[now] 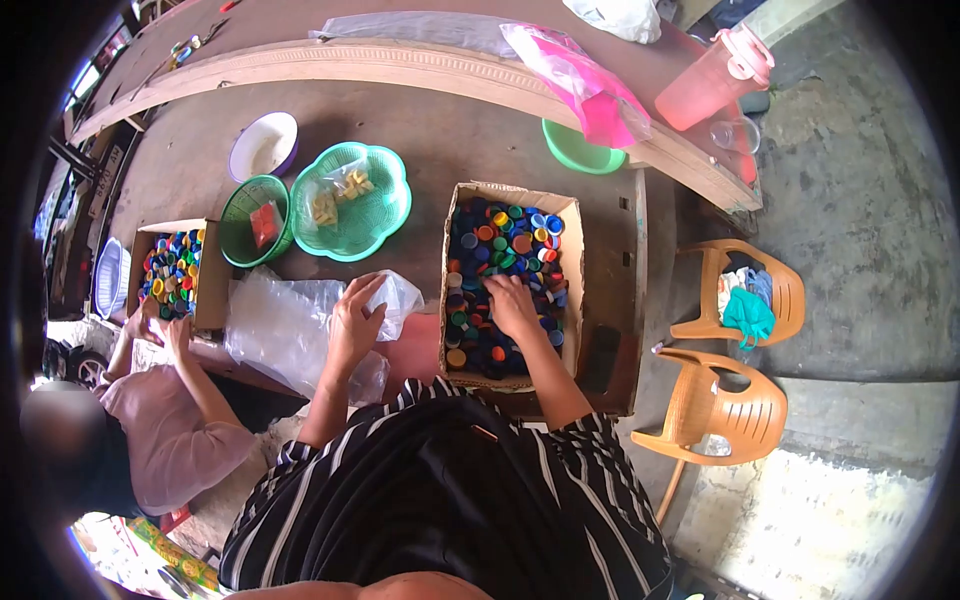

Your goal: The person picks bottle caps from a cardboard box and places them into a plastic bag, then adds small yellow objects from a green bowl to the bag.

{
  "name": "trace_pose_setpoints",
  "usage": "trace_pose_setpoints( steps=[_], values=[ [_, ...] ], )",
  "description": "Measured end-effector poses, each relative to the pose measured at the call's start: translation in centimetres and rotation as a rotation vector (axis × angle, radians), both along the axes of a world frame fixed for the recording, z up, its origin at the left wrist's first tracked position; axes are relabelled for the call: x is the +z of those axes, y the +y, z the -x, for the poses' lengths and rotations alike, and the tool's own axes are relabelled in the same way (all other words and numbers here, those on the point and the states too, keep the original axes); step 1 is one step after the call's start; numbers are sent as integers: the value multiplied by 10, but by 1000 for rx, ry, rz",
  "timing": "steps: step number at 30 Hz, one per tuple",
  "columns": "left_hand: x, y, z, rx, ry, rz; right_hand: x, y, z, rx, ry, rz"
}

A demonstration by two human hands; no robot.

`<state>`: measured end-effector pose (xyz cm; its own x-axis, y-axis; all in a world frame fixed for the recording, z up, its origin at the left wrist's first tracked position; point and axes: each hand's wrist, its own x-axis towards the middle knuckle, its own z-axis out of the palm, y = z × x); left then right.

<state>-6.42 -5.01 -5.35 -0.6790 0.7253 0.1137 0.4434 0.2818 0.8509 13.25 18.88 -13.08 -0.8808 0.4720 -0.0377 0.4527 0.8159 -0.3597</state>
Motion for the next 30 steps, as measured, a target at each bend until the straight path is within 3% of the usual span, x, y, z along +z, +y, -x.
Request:
trace_pose_setpoints(
  steps=[3,12,16,21,25,30],
  values=[
    [13,-7,-5,14,-44,40,-7,-8,2,62,-304,-56],
    [6,-20,-9,19,-1,19,-16,-33,7,-24,-133,-135],
    [12,-15,-17,-26,26,-26,-22,-44,6,-63,-116,-12],
    [5,-17,-28,-35,108,-102,-11,-50,-8,-80,225,57],
    [14,-26,-36,-16,-36,-29,0,-57,-24,-154,411,431],
    [10,-18,-45,6,-219,-93,18,-75,-38,-144,542,485]
  ],
)
